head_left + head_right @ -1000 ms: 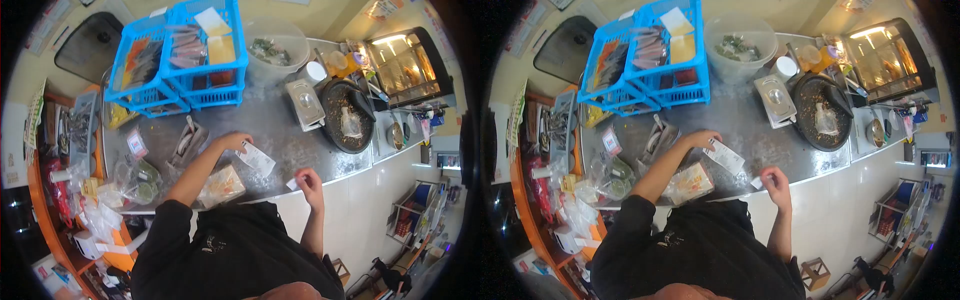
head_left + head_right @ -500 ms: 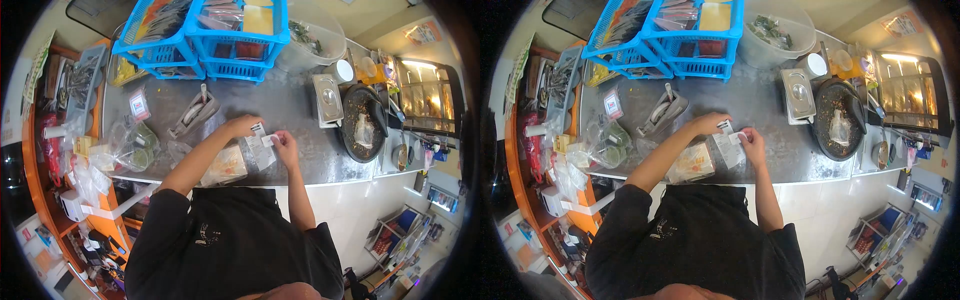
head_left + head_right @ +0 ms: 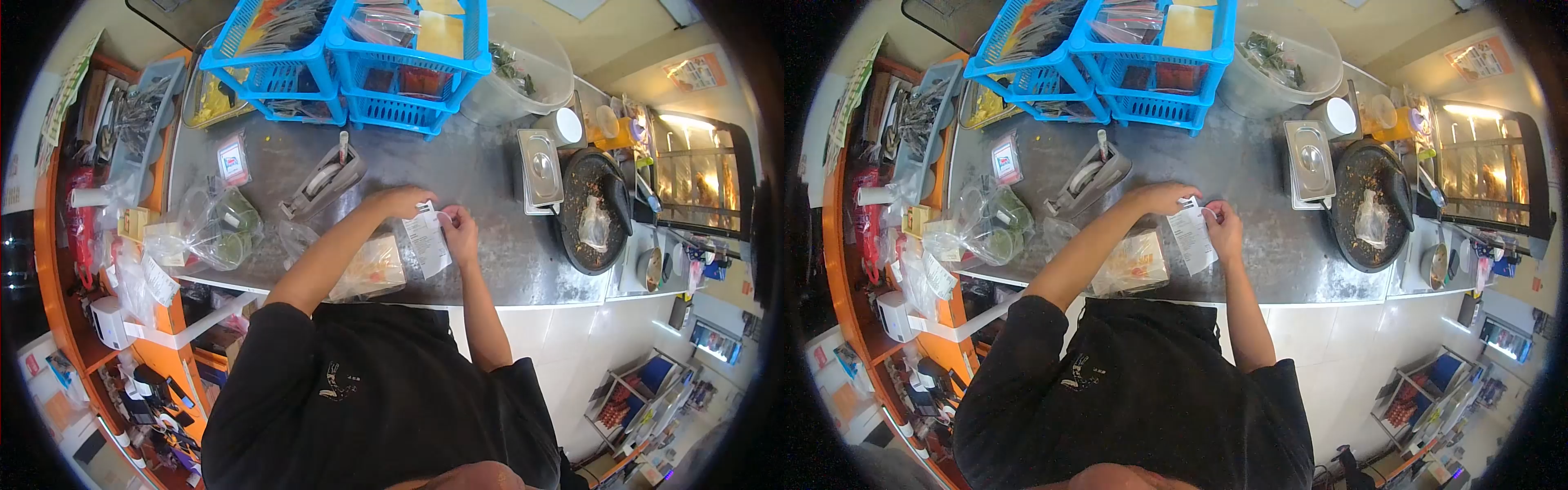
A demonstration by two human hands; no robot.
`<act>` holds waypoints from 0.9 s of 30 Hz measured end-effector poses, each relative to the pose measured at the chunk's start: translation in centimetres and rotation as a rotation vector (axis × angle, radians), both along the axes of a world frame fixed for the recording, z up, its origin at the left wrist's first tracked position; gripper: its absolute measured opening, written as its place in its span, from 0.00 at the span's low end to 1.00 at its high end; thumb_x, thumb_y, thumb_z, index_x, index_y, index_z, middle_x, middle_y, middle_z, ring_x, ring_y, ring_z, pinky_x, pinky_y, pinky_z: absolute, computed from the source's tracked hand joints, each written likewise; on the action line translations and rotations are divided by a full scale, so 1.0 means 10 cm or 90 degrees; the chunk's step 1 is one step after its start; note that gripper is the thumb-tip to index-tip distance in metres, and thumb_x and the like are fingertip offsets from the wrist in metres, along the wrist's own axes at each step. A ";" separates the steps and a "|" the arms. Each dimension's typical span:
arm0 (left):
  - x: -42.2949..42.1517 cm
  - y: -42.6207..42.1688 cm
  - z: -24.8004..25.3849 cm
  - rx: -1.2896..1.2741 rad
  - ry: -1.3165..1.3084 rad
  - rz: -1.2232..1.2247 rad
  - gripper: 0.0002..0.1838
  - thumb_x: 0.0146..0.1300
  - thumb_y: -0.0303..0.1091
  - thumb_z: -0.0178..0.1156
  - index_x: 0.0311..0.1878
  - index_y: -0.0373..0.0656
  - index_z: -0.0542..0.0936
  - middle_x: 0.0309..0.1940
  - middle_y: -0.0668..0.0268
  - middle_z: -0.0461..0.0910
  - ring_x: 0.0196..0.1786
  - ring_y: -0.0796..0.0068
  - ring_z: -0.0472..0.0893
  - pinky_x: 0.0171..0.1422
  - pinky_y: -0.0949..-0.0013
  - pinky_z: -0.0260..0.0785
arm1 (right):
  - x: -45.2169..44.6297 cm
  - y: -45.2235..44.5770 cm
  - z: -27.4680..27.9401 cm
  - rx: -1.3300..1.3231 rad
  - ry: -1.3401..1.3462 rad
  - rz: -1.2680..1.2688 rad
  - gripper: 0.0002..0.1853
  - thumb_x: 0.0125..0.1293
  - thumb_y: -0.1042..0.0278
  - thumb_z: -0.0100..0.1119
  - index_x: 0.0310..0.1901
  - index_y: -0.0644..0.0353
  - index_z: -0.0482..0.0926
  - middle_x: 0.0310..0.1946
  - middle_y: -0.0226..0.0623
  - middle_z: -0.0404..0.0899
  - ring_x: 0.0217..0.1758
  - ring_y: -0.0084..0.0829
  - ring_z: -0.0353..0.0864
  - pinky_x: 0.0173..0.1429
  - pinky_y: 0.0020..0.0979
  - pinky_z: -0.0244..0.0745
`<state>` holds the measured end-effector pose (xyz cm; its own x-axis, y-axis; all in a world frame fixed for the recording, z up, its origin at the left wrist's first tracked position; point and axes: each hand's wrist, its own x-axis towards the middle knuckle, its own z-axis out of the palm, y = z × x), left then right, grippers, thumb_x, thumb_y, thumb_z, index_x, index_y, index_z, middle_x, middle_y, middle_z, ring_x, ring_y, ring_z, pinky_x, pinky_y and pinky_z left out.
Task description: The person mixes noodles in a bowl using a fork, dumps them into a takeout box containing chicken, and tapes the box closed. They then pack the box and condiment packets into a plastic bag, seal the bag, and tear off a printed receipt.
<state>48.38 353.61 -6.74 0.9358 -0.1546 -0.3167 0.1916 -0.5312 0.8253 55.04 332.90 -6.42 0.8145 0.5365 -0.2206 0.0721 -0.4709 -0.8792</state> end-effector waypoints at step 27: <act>-1.17 -0.35 1.38 -0.115 -0.065 0.343 0.30 0.58 0.34 0.67 0.65 0.50 0.70 0.43 0.50 0.82 0.44 0.53 0.83 0.48 0.57 0.73 | -0.70 -0.15 1.11 0.058 0.282 0.228 0.15 0.66 0.61 0.68 0.44 0.67 0.84 0.32 0.32 0.84 0.33 0.19 0.78 0.39 0.28 0.73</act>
<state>36.66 350.12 7.06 0.9219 0.3091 -0.2335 0.3107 -0.2300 0.9223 48.06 331.39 4.64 0.4188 0.7945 -0.4398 -0.1718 -0.4063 -0.8975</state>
